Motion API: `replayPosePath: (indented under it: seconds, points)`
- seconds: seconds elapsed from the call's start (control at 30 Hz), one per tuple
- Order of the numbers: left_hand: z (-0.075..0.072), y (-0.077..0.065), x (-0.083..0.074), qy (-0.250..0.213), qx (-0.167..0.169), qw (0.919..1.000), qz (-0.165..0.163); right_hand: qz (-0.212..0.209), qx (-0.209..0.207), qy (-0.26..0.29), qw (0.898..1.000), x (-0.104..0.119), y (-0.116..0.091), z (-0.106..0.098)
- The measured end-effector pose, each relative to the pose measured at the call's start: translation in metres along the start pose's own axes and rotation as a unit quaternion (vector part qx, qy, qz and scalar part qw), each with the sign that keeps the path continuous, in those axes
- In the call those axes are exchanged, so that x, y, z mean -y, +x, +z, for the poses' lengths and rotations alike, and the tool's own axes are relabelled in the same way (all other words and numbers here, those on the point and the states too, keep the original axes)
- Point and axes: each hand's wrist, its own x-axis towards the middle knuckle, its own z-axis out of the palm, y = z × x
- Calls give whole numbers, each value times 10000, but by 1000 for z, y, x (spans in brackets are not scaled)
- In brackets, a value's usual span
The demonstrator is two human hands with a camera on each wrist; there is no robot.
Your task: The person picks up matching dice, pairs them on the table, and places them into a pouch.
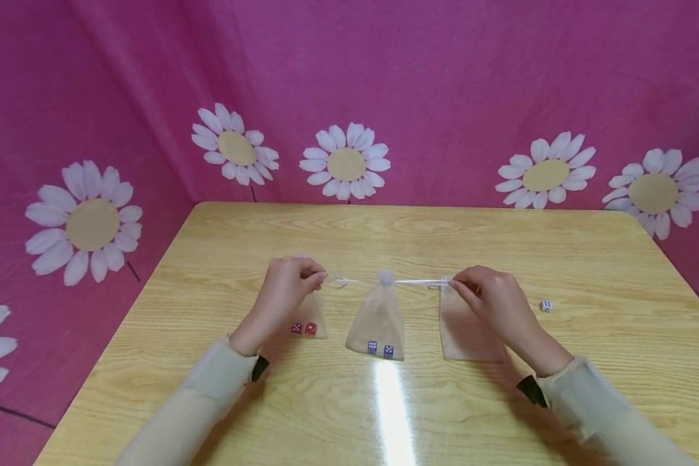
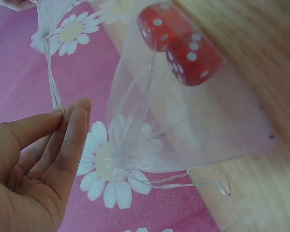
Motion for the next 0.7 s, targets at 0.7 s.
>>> replayPosePath:
  seconds: [0.7]
  points:
    - [9, 31, -6, 812, 196, 9965, 45, 330, 708, -57, 9969, -14, 27, 21]
